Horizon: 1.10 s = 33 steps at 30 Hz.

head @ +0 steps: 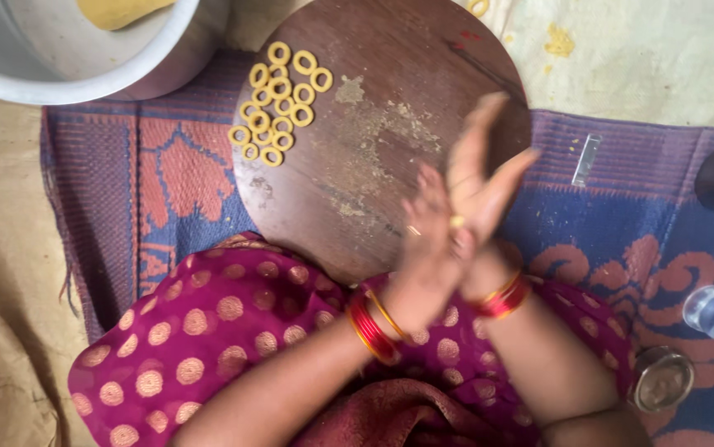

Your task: The person rolls a piece of dough into a thin rope on a wooden board, then shapes the rope into small rings by hand. The finished rings are placed on the board alongside previously made ones.

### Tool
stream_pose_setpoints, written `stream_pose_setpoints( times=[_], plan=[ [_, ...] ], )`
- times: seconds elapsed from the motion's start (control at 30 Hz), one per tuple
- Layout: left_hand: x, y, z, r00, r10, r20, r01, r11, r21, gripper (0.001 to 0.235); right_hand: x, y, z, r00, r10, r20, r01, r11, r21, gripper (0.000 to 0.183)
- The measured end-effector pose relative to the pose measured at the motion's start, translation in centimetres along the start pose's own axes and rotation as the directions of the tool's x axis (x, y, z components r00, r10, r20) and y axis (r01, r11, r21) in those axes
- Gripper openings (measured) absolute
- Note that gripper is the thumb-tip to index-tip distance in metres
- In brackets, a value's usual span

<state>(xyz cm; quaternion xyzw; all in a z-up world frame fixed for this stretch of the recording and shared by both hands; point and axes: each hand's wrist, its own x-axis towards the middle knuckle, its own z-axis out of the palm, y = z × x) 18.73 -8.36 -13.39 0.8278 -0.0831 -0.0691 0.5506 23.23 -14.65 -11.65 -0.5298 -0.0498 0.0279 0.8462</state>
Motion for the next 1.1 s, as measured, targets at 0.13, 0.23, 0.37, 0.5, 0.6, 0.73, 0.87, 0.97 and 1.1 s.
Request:
stream_pose_setpoints(
  times=[0.13,0.23,0.37,0.5,0.6,0.73,0.87,0.97,1.1],
  plan=[
    [2.7,-3.4,-6.6,0.984,0.035,-0.174,-0.067,0.981,-0.184,0.066,-6.1,3.6,2.9,0.974,0.175,0.145,-0.176,0.984,-0.006,0.102],
    [1.2,-4.4,-5.0,0.992,-0.084,-0.09,0.023,0.843,-0.537,0.074,-5.6,4.8,1.0,0.993,0.03,0.117,-0.011,0.987,-0.163,0.095],
    [-1.8,-1.8,-0.7,0.994,0.072,-0.08,-0.101,0.883,-0.458,0.084,2.7,1.6,-4.1,0.983,-0.183,-0.015,0.183,0.983,-0.023,0.092],
    [-0.4,-0.5,-1.3,0.949,0.305,-0.074,-0.306,0.952,0.009,0.095,3.4,-0.8,-3.2,0.995,-0.084,-0.061,0.098,0.949,0.298,0.096],
    [2.8,-3.8,-3.2,0.978,0.204,-0.043,0.04,0.019,0.999,0.095,-3.3,1.1,1.8,0.995,0.098,0.035,-0.099,0.995,0.027,0.1],
    [2.0,-5.9,-1.2,0.943,0.136,-0.304,0.322,-0.604,0.729,0.105,-3.3,2.1,0.9,0.998,0.01,0.055,-0.008,0.999,-0.042,0.094],
    [-2.3,-2.3,1.8,0.949,0.284,-0.141,-0.31,0.924,-0.223,0.093,1.9,0.1,-2.1,0.995,-0.1,0.004,0.099,0.983,0.153,0.085],
    [-0.8,-0.9,0.7,0.997,0.074,0.021,-0.066,0.968,-0.241,0.094,2.1,-0.6,-1.6,0.992,-0.128,-0.009,0.128,0.981,0.146,0.081],
    [4.8,-4.2,-6.4,0.953,-0.015,-0.302,-0.161,0.821,-0.547,0.101,-0.6,1.7,0.5,0.989,-0.119,0.092,0.091,0.962,0.259,0.074]
  ],
)
